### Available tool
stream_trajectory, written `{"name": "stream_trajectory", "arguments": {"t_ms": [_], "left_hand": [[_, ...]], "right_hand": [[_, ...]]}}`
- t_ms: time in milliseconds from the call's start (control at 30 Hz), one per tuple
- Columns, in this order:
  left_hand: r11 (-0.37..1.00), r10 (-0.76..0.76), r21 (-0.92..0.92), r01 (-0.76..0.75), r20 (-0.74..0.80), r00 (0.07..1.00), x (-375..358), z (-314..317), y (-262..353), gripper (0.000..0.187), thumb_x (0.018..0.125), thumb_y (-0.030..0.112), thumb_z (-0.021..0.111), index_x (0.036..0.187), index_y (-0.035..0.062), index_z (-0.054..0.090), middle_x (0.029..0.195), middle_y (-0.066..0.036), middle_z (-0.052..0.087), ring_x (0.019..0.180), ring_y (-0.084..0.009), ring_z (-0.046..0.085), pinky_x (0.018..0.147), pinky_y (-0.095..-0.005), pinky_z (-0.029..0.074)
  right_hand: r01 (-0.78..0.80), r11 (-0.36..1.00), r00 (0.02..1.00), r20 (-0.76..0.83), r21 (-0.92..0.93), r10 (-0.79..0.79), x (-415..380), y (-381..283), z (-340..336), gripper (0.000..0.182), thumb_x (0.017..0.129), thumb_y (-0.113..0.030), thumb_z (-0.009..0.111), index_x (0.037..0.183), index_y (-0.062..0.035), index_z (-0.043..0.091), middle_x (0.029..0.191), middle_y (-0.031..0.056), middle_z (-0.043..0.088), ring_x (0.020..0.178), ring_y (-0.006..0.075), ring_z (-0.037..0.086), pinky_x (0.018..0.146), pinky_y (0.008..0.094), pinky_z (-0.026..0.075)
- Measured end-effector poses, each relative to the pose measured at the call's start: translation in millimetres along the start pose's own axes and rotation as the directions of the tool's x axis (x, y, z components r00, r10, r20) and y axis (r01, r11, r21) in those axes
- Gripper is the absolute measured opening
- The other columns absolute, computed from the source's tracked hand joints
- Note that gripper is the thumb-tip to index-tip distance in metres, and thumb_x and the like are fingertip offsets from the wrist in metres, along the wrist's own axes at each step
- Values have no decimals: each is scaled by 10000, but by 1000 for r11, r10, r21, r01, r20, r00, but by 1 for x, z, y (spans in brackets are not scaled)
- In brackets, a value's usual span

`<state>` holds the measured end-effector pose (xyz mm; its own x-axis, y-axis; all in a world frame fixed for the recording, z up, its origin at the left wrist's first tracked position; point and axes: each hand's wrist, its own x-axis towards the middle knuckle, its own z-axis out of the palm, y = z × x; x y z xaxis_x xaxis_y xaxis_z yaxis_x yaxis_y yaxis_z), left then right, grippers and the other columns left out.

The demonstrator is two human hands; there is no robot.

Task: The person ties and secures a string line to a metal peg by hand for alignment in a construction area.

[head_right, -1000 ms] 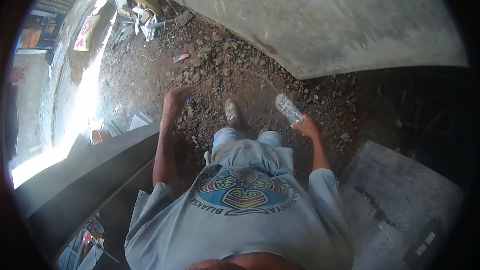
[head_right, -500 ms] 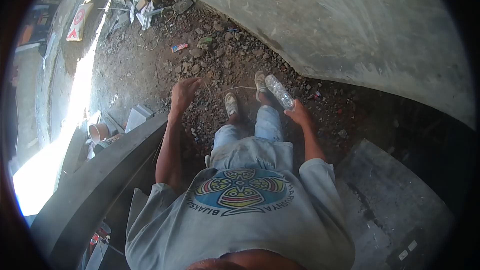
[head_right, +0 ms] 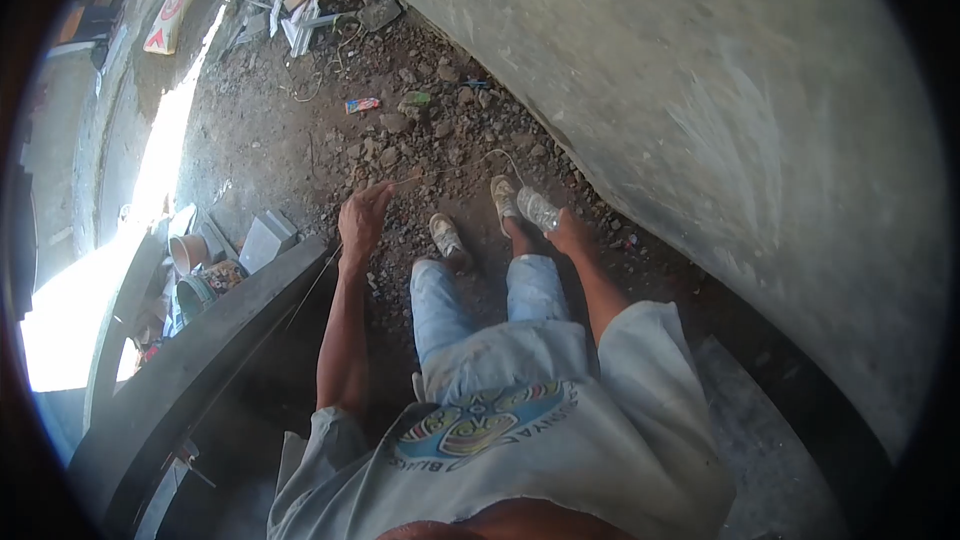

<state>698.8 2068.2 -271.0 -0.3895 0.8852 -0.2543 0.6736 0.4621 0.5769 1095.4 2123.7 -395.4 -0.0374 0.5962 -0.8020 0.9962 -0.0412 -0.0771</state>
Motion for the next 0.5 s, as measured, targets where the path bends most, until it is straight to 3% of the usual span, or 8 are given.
{"name": "stream_trajectory", "arguments": {"t_ms": [233, 333, 367, 400, 467, 500], "left_hand": [[995, 52, 80, -58, 79, 995, 92, 169, -106, 277, 920, 361, 626, 1063, 155, 744, 887, -133, 666, 825, -334, 664, 729, -435, 523], [998, 28, 43, -36, 162, 986, 135, 233, -135, 262, 920, 332, 625, 1072, 156, 744, 857, -115, 651, 816, -319, 658, 719, -429, 513], [1000, 7, 18, -11, 186, 982, 156, 255, -144, 271, 929, 329, 612, 1086, 147, 739, 875, -115, 658, 830, -318, 658, 736, -435, 511], [1000, -22, -3, 23, 222, 975, 168, 277, -157, 281, 938, 325, 600, 1101, 138, 734, 893, -115, 665, 844, -317, 658, 753, -440, 509], [998, 53, 26, -60, 209, 976, 190, 325, -190, 263, 926, 333, 619, 1078, 157, 743, 835, -100, 639, 800, -301, 648, 713, -414, 514], [996, 76, 35, -84, 195, 978, 198, 348, -204, 245, 920, 332, 628, 1057, 169, 750, 812, -90, 631, 791, -296, 652, 699, -407, 518]], "right_hand": [[-126, 990, 992, -4, 66, 126, 151, 60, 74, 681, 779, -388, 760, 1313, -122, 432, 1194, 198, 633, 1097, 410, 611, 935, 511, 473], [-216, 976, 976, -8, -8, 216, 216, 83, 122, 734, 781, -382, 757, 1373, -137, 399, 1193, 192, 636, 1096, 409, 612, 938, 505, 473], [-33, 969, 967, -251, -245, -31, 234, 100, 151, 789, 806, -335, 748, 1446, -134, 333, 1192, 182, 637, 1080, 402, 618, 937, 507, 472], [20, 950, 954, -278, -310, -111, 254, 100, 162, 770, 814, -306, 743, 1445, -121, 344, 1176, 173, 645, 1062, 388, 626, 927, 496, 479], [121, 893, 906, -319, -433, -278, 291, 78, 169, 732, 830, -250, 734, 1444, -96, 366, 1145, 155, 660, 1027, 362, 642, 908, 472, 492], [197, 952, 948, -201, -235, -246, 324, 71, 182, 674, 845, -218, 718, 1423, -84, 398, 1112, 143, 666, 993, 336, 648, 890, 457, 498]]}}
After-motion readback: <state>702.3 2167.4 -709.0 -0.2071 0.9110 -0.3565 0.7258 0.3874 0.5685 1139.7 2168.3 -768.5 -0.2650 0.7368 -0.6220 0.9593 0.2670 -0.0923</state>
